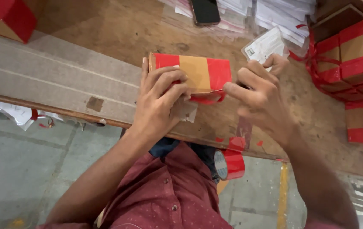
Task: The person is applying red adhesive tape to small cardboard boxes at a workbench.
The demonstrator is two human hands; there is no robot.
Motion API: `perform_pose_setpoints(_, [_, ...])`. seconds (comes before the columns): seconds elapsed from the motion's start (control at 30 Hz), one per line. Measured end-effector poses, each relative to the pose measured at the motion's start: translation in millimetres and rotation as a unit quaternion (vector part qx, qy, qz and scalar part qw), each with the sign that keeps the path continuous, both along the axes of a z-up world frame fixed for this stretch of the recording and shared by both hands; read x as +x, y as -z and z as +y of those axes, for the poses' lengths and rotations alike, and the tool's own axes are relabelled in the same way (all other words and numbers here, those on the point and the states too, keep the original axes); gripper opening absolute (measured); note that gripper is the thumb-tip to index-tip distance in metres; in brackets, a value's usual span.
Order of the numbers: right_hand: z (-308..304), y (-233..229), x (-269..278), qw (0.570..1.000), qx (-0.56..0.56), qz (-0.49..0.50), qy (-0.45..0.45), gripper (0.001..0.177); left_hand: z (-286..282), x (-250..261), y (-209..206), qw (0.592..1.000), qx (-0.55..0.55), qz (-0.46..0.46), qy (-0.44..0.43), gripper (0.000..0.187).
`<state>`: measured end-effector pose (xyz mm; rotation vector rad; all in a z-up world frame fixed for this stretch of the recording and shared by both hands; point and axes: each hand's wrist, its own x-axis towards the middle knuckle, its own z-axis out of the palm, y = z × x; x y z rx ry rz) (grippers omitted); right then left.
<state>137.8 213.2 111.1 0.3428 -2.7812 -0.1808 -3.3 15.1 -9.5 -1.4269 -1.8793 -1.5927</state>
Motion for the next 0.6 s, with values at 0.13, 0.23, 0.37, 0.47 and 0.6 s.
perform_pose_setpoints(0.13, [-2,10,-9,0.999,-0.014,-0.021,-0.034,0.025,1,2,5,1.0,-0.004,0.0,-0.012,0.031])
perform_pose_setpoints(0.23, [-3,7,-9,0.998,0.016,-0.046,-0.037,0.022,-2,0,-2,1.0,-0.012,-0.003,0.0,0.035])
perform_pose_setpoints(0.37, [-2,-9,-9,0.991,0.11,-0.052,-0.059,0.017,-4,-1,-7,0.999,-0.027,-0.01,0.019,0.045])
perform_pose_setpoints(0.47, [2,-20,-8,0.981,0.153,-0.096,-0.065,0.019,0,0,-1,1.0,-0.025,-0.009,0.008,0.038])
perform_pose_setpoints(0.6, [11,-22,-6,0.976,0.17,-0.113,-0.077,0.023,-1,-2,-5,1.0,-0.014,-0.013,0.012,0.035])
